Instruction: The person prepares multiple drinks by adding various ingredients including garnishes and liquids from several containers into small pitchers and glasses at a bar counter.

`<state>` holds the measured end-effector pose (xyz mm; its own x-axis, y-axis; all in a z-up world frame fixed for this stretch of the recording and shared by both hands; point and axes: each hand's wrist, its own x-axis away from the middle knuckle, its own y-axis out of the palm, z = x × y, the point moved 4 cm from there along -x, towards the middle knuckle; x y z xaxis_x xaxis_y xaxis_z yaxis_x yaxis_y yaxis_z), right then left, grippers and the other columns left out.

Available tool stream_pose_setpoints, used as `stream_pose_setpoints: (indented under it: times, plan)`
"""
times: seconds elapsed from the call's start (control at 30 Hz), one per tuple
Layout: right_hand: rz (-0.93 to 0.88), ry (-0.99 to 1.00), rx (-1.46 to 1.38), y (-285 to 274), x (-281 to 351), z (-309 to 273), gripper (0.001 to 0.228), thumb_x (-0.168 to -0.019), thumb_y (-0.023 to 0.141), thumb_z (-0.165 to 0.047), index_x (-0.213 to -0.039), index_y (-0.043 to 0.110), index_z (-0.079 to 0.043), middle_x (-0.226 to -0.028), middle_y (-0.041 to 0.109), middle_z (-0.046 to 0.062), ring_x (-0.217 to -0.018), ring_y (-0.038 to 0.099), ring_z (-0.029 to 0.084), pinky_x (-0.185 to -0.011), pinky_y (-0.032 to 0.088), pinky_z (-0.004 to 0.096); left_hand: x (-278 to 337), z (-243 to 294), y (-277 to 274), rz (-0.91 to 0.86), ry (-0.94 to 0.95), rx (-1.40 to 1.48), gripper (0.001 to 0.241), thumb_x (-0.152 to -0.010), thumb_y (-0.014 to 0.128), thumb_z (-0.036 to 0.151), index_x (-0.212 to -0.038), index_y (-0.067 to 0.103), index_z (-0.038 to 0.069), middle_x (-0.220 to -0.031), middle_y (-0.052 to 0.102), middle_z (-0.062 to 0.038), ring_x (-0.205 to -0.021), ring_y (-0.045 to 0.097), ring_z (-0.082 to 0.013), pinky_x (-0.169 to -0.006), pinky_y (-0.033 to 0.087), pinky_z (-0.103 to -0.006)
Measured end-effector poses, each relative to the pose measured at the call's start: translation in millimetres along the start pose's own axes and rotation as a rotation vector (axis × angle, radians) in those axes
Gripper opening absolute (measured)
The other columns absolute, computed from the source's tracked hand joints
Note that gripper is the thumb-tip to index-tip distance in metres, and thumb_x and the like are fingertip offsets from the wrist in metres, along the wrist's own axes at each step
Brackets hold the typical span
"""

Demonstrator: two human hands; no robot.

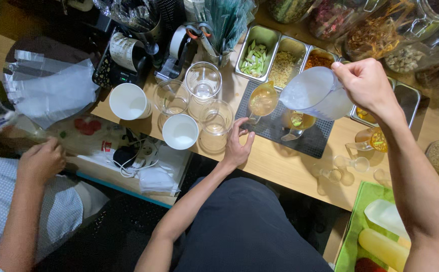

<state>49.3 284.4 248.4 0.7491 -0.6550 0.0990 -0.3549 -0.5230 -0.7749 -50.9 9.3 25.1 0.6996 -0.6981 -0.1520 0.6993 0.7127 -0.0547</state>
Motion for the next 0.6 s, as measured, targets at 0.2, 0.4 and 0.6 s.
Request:
stream_pose_setpoints:
  times: [0.2, 0.4, 0.6]
  plan:
    - [-0.019, 0.004, 0.025, -3, -1, -7, 0.055, -0.11, 0.06, -0.034, -0.069, 0.061, 0.002, -0.052, 0.043, 0.0, -0.049, 0.036, 0.008, -0.046, 0.03, 0.032, 0, -4, 0, 0.006, -0.005, 0.012, 0.048, -0.099, 0.065, 0.014, -0.142, 0.048, 0.004, -0.146, 0.051, -0.019, -0.128, 0.059, -0.0278, -0.101, 0.057, -0.0369]
    - [-0.014, -0.003, -0.008, -2, -5, 3, 0.055, -0.111, 0.06, -0.033, -0.068, 0.061, 0.001, -0.054, 0.045, -0.002, -0.05, 0.036, 0.007, -0.048, 0.03, 0.03, 0, -4, -1, 0.012, -0.013, 0.027, 0.048, -0.099, 0.065, 0.014, -0.143, 0.048, 0.004, -0.148, 0.05, -0.019, -0.128, 0.06, -0.0276, -0.101, 0.058, -0.036]
    - [-0.033, 0.051, -0.057, 3, -2, 7, 0.058, -0.112, 0.06, -0.034, -0.065, 0.059, -0.001, -0.053, 0.043, -0.003, -0.049, 0.033, 0.007, -0.048, 0.027, 0.03, 1, -4, -1, 0.009, -0.023, 0.029, 0.048, -0.099, 0.065, 0.013, -0.143, 0.048, 0.004, -0.148, 0.051, -0.02, -0.127, 0.061, -0.0275, -0.101, 0.058, -0.0354]
